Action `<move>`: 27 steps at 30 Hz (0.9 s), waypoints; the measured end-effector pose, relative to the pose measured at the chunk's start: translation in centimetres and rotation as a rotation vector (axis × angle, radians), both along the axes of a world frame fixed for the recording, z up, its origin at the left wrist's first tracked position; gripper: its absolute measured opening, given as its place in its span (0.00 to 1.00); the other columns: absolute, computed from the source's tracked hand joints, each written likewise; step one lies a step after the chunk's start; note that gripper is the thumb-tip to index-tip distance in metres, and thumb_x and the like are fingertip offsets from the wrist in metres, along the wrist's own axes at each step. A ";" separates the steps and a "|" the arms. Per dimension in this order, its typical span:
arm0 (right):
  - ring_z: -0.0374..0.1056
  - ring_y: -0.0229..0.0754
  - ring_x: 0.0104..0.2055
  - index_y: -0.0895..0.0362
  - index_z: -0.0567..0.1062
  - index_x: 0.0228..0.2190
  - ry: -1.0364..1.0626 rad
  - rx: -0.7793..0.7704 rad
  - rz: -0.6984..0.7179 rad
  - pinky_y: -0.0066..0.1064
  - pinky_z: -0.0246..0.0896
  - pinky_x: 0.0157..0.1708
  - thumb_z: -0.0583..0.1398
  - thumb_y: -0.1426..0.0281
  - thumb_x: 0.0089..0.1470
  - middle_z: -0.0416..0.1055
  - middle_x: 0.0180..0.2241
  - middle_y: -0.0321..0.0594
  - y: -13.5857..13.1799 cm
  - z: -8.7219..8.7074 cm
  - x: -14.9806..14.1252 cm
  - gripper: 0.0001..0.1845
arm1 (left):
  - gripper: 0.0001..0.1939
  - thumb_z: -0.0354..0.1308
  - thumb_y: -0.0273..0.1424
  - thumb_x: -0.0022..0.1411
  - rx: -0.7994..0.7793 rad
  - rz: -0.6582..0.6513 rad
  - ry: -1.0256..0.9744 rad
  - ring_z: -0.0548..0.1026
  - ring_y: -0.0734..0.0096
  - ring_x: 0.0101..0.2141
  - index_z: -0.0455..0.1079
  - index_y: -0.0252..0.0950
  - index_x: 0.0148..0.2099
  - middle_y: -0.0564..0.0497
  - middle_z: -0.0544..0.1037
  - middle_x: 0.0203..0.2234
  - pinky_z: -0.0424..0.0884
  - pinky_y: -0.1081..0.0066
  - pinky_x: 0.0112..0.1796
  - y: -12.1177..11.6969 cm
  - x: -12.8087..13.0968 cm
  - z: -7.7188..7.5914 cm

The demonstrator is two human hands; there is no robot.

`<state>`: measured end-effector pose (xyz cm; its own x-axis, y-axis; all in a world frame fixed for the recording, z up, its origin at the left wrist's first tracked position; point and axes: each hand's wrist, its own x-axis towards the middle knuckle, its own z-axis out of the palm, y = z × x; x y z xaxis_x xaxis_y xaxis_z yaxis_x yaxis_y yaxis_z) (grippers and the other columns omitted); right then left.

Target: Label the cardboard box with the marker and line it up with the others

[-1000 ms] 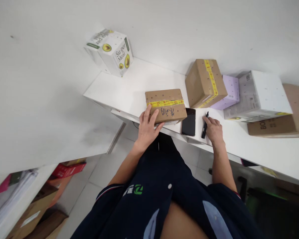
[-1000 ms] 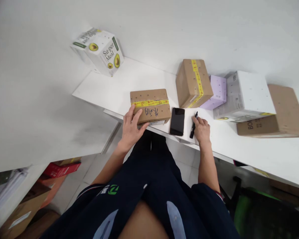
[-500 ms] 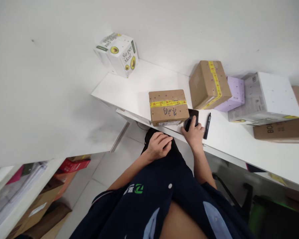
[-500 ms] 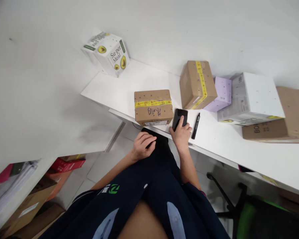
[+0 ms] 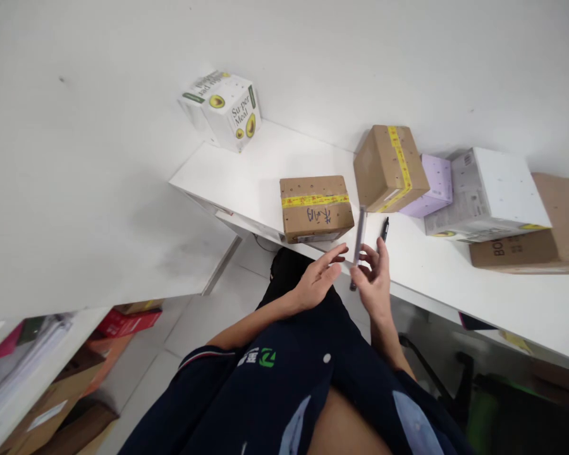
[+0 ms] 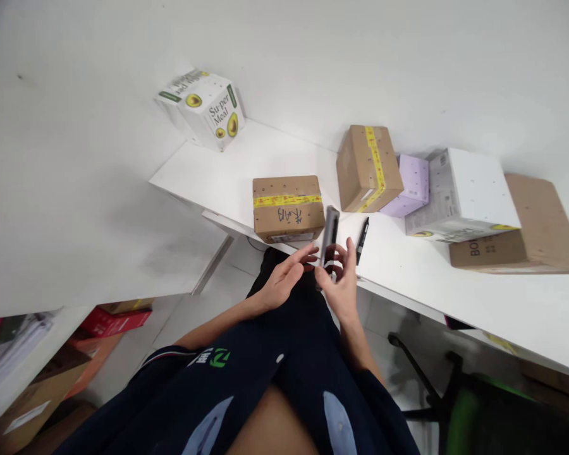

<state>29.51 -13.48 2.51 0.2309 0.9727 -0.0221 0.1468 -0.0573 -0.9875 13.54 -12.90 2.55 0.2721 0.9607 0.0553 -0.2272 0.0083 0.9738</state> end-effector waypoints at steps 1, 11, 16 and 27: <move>0.70 0.47 0.53 0.44 0.54 0.68 -0.074 0.060 0.018 0.43 0.72 0.47 0.69 0.58 0.47 0.68 0.60 0.47 -0.4 0.1 -1.0 0.52 | 0.31 0.53 0.52 0.70 -0.016 0.025 -0.070 0.73 0.53 0.61 0.68 0.40 0.66 0.41 0.73 0.62 0.71 0.54 0.61 -0.2 0.2 0.2; 0.74 0.44 0.48 0.48 0.71 0.56 0.153 0.253 0.025 0.42 0.73 0.50 0.62 0.57 0.60 0.74 0.52 0.44 0.6 0.3 -7.0 0.24 | 0.27 0.55 0.53 0.68 -0.252 0.467 -0.524 0.74 0.51 0.60 0.73 0.38 0.57 0.44 0.81 0.52 0.68 0.50 0.62 -1.1 -0.8 1.3; 0.74 0.43 0.45 0.51 0.75 0.46 0.241 0.232 -0.051 0.41 0.72 0.50 0.64 0.54 0.57 0.77 0.43 0.40 1.6 1.3 -8.5 0.19 | 0.22 0.57 0.50 0.67 -0.251 0.504 -0.592 0.75 0.53 0.58 0.74 0.38 0.51 0.46 0.82 0.47 0.69 0.53 0.61 -1.0 -0.8 1.5; 0.72 0.40 0.41 0.50 0.73 0.46 0.280 0.239 -0.005 0.34 0.70 0.43 0.64 0.55 0.57 0.74 0.40 0.37 1.8 2.3 -9.1 0.19 | 0.27 0.54 0.53 0.67 -0.252 0.552 -0.525 0.72 0.53 0.61 0.73 0.39 0.57 0.46 0.80 0.52 0.67 0.53 0.63 -0.6 -0.8 1.5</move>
